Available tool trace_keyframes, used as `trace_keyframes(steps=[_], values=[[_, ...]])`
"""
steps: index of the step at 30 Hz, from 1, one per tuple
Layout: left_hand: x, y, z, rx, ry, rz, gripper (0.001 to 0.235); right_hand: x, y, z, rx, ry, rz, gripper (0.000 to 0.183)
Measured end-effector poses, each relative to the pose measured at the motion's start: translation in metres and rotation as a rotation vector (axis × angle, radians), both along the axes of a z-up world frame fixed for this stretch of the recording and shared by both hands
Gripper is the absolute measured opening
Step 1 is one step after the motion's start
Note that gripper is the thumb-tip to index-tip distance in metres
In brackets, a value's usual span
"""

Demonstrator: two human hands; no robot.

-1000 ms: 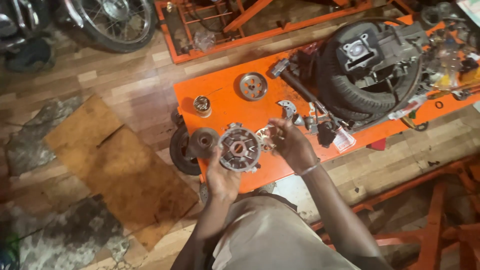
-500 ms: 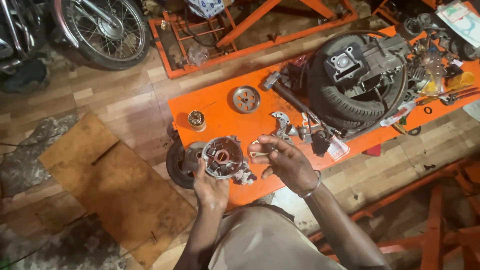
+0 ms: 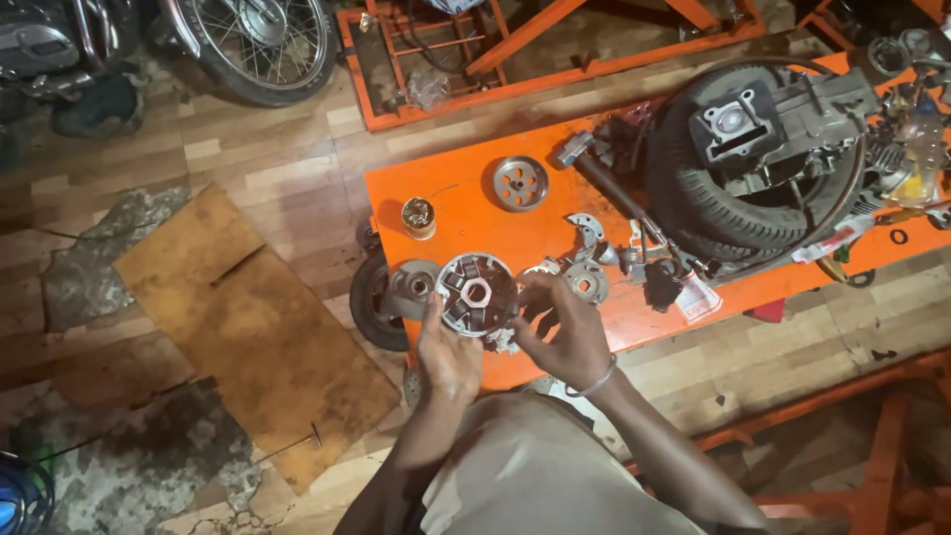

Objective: The person wipes a clutch hub and clutch plates with a cloth, then fits the plates and related components together by hand over the workbench, pressing parts into place and picking up small hardware from the table.

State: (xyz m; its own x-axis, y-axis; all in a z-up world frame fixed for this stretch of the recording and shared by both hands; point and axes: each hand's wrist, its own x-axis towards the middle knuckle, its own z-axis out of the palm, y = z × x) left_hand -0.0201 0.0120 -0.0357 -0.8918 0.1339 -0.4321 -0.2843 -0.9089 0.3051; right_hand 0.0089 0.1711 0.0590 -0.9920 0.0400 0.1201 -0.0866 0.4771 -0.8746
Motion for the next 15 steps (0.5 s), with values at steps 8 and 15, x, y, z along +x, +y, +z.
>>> trace_keyframes(steps=[8,15], values=[[0.006,0.002,0.014,-0.043,0.123,-0.012,0.043,-0.003,-0.009,0.005,0.268,0.161,-0.012,0.022],[0.002,-0.008,0.004,-0.052,0.074,-0.057,0.044,-0.001,0.0,-0.001,0.241,0.084,-0.01,0.052]])
